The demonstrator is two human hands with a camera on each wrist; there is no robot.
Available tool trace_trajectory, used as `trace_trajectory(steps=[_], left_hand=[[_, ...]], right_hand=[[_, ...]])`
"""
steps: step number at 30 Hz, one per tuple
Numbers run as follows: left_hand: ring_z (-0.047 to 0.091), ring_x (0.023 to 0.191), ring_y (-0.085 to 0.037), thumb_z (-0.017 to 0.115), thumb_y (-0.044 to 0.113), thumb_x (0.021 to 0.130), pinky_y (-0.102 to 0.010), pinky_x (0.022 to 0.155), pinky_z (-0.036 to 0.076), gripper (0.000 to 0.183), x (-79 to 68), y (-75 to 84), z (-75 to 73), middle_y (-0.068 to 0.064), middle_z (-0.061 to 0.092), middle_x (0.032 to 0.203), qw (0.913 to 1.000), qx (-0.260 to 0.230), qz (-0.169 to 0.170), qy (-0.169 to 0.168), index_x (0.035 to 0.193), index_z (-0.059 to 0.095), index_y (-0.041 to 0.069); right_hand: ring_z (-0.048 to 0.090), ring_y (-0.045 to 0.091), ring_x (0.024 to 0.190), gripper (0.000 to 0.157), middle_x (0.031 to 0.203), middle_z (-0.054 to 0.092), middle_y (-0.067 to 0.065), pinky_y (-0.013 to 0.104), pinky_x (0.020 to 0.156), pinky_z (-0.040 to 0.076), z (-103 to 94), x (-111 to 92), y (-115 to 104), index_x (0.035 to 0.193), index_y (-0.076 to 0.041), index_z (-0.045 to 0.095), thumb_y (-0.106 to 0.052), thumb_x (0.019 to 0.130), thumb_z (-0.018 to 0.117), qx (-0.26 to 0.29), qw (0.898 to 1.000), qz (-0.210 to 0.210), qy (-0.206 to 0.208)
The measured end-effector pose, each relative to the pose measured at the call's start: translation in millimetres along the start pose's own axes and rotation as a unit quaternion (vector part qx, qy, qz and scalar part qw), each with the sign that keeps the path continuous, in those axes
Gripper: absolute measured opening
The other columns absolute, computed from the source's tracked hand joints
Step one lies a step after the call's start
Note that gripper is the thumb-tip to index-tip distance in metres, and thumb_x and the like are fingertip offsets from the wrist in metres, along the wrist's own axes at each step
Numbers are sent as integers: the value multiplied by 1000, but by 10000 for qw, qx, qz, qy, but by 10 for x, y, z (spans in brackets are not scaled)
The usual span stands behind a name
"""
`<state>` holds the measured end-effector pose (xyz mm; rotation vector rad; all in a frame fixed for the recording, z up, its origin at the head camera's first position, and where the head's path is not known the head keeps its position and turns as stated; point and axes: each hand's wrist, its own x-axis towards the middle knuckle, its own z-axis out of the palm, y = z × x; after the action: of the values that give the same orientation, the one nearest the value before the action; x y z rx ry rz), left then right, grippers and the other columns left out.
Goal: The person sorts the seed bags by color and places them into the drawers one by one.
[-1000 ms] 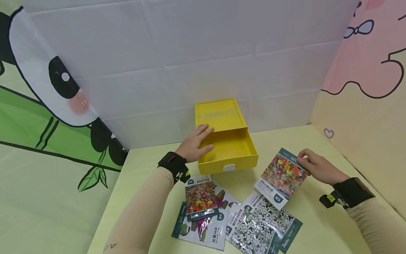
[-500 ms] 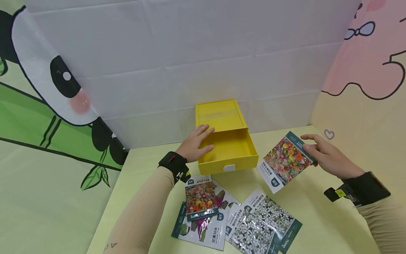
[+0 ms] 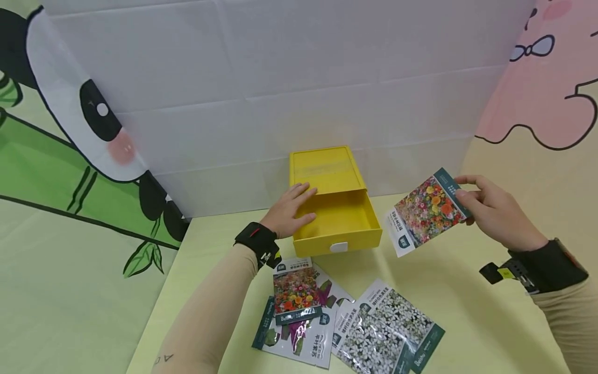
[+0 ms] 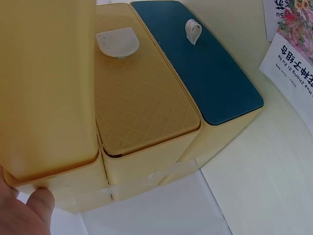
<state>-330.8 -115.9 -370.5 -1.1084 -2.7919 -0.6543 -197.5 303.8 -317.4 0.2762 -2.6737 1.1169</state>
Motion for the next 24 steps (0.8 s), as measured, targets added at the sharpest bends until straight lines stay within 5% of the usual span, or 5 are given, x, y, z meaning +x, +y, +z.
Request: trace_trajectory(steps=[5, 10, 24], left_hand=[[8, 147, -26, 52, 37, 99, -49, 118, 15, 62, -2, 9, -5, -9, 20, 159, 10000, -45, -5, -31, 153, 29, 16], [8, 147, -26, 52, 37, 99, -49, 118, 16, 63, -7, 9, -10, -9, 19, 159, 10000, -26, 12, -27, 153, 29, 16], [9, 147, -26, 53, 38, 98, -49, 118, 16, 64, -4, 12, 6, -10, 20, 159, 9999, -51, 76, 59, 153, 29, 16]], right_hand=[[57, 18, 65, 43, 95, 66, 3, 29, 49, 42, -77, 85, -115, 142, -11, 40, -30, 103, 43, 49, 9991, -35, 427], [61, 13, 66, 43, 89, 63, -14, 23, 53, 51, -104, 166, -188, 141, -8, 40, -29, 103, 44, 347, 9974, -72, 625], [63, 12, 73, 48, 98, 63, 4, 24, 57, 55, -73, 358, -501, 143, -5, 36, -29, 103, 43, 833, 9935, -413, 649]])
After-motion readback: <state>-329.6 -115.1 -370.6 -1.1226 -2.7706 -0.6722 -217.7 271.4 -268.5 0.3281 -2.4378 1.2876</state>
